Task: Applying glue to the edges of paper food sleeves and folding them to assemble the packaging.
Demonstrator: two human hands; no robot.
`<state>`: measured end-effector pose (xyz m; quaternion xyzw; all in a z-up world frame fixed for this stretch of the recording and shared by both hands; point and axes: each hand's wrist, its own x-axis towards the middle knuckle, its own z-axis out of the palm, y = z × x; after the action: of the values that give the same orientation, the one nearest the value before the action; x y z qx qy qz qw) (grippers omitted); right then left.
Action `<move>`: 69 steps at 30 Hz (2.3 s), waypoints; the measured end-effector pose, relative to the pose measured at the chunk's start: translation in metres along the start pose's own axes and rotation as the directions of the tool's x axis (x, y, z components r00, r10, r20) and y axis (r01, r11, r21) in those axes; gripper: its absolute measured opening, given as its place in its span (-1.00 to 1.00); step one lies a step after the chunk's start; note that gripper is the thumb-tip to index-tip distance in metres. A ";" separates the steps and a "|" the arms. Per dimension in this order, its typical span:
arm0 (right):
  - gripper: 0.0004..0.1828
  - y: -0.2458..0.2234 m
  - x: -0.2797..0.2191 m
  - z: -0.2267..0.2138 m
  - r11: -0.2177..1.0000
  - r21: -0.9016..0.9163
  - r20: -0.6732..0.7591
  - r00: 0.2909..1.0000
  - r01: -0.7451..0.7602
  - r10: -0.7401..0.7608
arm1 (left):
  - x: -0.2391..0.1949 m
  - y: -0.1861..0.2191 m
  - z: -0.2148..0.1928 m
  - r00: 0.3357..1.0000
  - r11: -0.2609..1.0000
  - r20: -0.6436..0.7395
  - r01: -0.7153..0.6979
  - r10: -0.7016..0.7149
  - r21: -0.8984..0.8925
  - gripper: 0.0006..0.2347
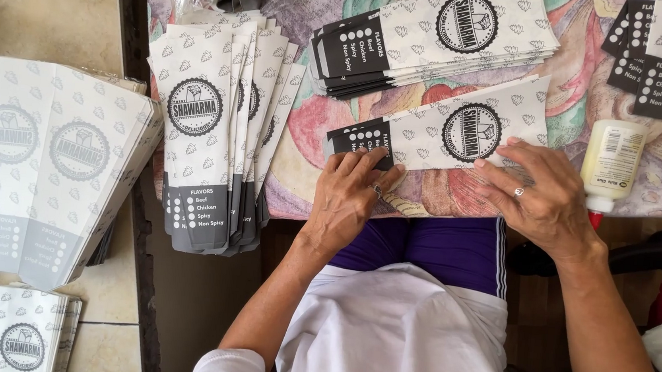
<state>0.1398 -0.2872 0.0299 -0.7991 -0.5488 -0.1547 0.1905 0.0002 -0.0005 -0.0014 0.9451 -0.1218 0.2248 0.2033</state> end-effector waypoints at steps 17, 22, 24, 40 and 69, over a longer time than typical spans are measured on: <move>-0.68 -0.004 0.056 0.031 0.948 0.272 0.095 0.985 -0.164 0.143 | 0.057 0.021 0.032 0.960 0.957 -0.021 0.275 -0.278 -0.090 -0.82; -0.33 -0.005 0.057 0.029 0.960 0.190 0.150 0.973 -0.203 0.176 | 0.053 0.020 0.040 0.947 0.949 0.100 0.311 -0.306 -0.045 -0.59; -0.25 0.005 0.053 0.023 0.961 0.139 0.128 0.967 -0.238 0.220 | 0.055 0.022 0.041 0.939 0.946 0.131 0.323 -0.318 -0.025 -0.60; -0.15 0.002 0.050 0.018 0.907 -0.167 0.138 0.902 -0.386 0.410 | 0.055 0.040 0.049 0.842 0.860 0.179 0.506 -0.509 0.066 -0.62; -0.06 -0.065 0.071 0.038 0.932 0.038 0.220 0.913 -0.361 0.344 | 0.001 0.019 0.019 0.974 0.974 0.031 0.223 -0.224 0.029 -0.61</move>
<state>0.1057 -0.1899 0.0372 -0.8888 -0.4182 -0.0114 0.1871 0.0016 -0.0257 -0.0104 0.9590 -0.0153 0.1858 0.2133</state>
